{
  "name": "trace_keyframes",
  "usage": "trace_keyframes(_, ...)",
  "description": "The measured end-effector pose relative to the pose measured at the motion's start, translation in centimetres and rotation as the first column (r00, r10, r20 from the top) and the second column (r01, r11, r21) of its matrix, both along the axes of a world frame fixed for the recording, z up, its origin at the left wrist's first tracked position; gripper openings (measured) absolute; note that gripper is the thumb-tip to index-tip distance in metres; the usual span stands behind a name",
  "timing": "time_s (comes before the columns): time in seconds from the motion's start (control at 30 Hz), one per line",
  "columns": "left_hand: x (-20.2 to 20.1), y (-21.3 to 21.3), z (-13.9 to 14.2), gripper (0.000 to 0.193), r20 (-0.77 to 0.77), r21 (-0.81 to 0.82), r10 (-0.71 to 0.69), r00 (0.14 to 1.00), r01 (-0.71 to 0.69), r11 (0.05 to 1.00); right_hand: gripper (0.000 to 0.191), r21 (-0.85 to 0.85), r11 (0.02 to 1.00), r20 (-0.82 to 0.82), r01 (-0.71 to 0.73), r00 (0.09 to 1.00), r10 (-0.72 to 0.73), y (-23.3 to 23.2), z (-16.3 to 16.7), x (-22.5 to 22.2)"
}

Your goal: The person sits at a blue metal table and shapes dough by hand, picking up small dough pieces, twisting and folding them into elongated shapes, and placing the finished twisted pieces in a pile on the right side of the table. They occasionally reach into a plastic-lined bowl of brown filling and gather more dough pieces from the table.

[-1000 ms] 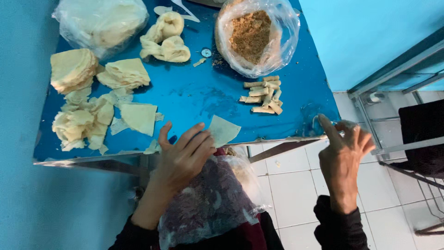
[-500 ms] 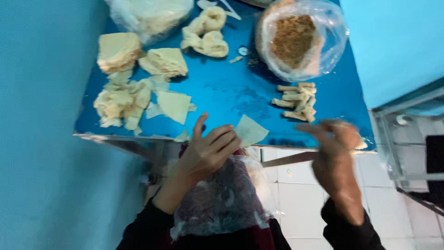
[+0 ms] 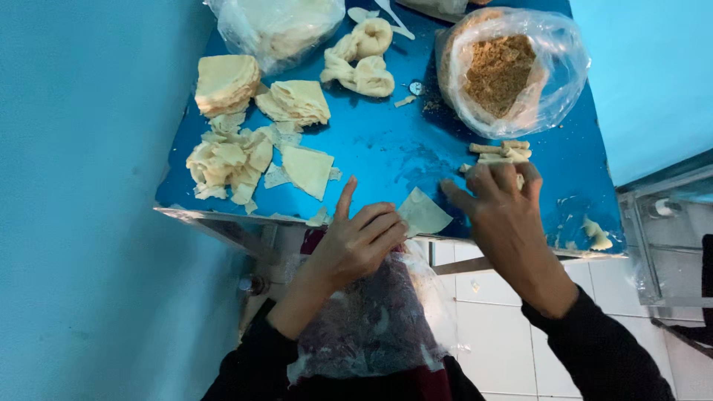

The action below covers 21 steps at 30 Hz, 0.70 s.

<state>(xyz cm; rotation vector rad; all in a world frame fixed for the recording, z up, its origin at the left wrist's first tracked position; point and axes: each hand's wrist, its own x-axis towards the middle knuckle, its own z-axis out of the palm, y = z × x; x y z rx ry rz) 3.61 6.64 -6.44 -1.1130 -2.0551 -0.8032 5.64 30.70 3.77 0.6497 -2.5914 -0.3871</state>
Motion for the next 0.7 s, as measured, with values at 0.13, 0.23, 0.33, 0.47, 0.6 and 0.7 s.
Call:
trace_keyframes(0.13,-0.1,0.0,0.2,0.010,0.032,0.004,-0.017,0.999,0.017,1.000,0.052,-0.156,0.984,0.149,-0.083,0.983,0.106,-0.5,-1.1,2.2)
trace_keyframes(0.23,-0.1,0.1,0.3,0.008,0.025,0.017,-0.010,1.000,0.010,1.000,0.053,-0.190,0.981,0.246,0.035,0.969,0.013,1.1,-0.7,2.6)
trace_keyframes(0.33,0.1,0.2,0.3,0.006,0.056,0.034,-0.026,0.998,0.024,0.999,0.051,-0.284,0.957,0.199,0.061,0.980,-0.003,4.6,1.6,0.0)
trace_keyframes(0.47,0.2,0.4,0.4,0.007,0.022,0.048,-0.012,1.000,0.011,0.999,0.037,-0.496,0.868,0.049,-0.028,0.997,0.060,6.7,3.7,-5.9)
trace_keyframes(0.6,0.1,0.4,0.6,0.010,0.026,0.056,-0.010,1.000,0.009,0.998,0.028,-0.502,0.848,0.010,-0.168,0.980,0.200,5.6,4.3,-12.9)
trace_keyframes(0.7,0.0,0.1,0.8,0.012,0.042,0.049,-0.010,0.999,0.008,0.999,0.051,-0.278,0.960,-0.013,-0.033,0.999,0.031,4.1,3.2,-16.4)
